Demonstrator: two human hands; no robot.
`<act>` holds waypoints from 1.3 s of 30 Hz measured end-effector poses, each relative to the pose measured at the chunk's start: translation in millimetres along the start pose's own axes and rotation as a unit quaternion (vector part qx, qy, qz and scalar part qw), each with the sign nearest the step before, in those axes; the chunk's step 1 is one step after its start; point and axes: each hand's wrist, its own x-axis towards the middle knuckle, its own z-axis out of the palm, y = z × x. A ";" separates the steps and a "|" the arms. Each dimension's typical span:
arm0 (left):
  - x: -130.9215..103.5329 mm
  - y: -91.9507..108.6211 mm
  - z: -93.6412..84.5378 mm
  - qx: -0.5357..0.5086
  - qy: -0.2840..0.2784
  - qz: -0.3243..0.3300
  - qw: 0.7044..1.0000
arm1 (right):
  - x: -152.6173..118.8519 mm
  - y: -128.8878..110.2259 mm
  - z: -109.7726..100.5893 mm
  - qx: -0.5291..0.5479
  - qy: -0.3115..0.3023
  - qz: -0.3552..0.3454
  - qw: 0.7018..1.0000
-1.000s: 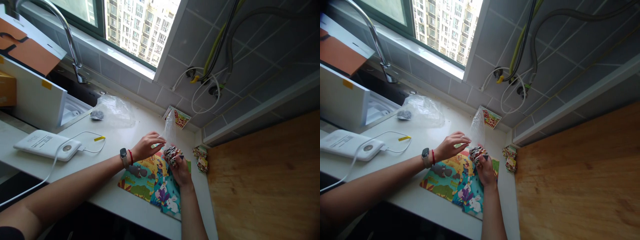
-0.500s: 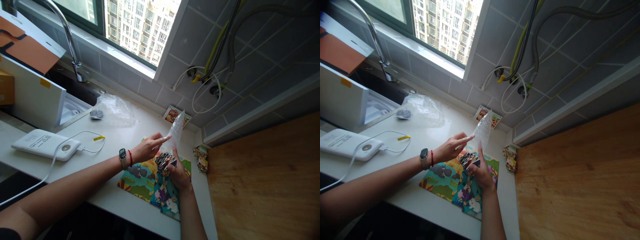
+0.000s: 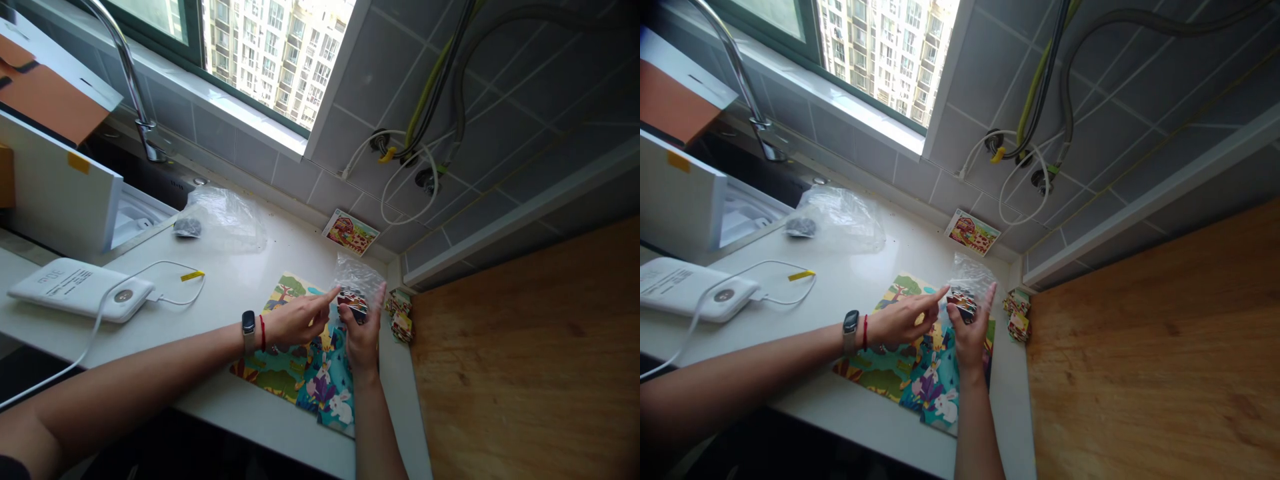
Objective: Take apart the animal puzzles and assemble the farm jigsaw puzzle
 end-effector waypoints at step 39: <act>9.4 -50.8 -20.4 0.081 0.177 -0.298 0.935 | 14.1 12.2 -19.0 0.050 0.215 -0.025 0.975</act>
